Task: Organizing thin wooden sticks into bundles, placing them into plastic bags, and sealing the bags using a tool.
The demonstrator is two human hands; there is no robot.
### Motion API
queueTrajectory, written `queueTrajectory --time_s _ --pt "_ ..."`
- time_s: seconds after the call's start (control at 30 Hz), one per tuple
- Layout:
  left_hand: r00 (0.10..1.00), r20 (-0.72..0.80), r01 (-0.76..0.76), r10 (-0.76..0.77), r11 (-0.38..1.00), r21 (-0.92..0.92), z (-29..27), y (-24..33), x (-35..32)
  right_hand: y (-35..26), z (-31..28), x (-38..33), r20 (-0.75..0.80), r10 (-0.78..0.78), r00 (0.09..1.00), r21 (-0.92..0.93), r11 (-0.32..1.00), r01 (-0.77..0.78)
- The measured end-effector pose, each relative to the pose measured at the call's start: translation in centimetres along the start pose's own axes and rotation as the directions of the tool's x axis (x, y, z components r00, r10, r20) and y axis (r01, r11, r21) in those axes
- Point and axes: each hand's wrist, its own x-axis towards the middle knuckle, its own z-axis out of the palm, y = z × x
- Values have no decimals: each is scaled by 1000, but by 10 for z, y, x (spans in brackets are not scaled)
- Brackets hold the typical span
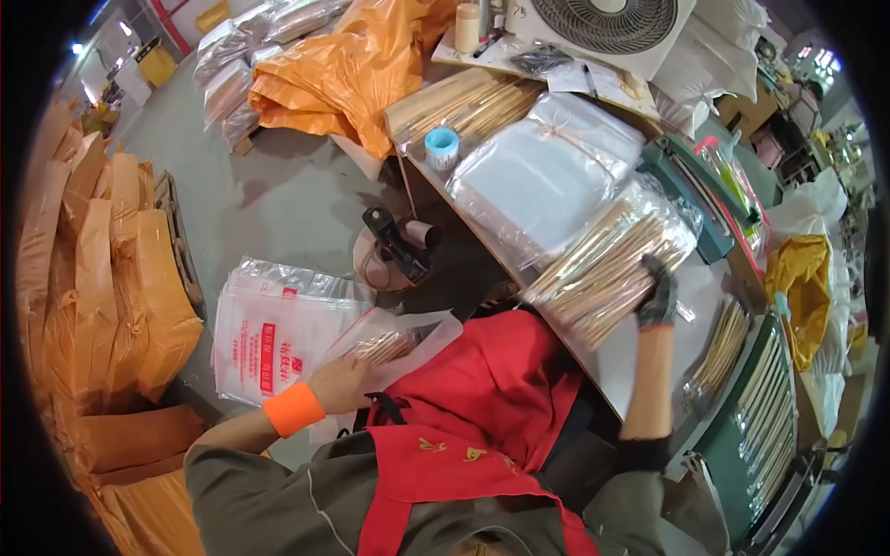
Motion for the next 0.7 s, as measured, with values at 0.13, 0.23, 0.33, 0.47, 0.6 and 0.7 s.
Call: queueTrajectory --time_s 0.13,0.23,0.33,0.47,0.6,0.7 --pt "886 68 -460 458 888 18 102 -60 8 71 124 -138 232 21 972 407 906 -117" --pt "805 -290 -485 518 856 181 33 -8 -18 122 167 -157 476 172 862 167 945 -281" --pt "959 284 -10 -2 999 42 17 -32 -43 138 223 -165 835 -249 491 -275 584 764" --pt "981 -77 -148 179 943 299 27 -84 -48 169 236 -164 719 169 674 -400 894 203" --pt "879 -165 -332 447 823 461 -2 -95 -67 188 248 -169 637 343 691 -253 939 -233" --pt "812 -220 -406 541 794 452 -31 -88 -72 203 280 -157 966 30 255 -184 773 607"
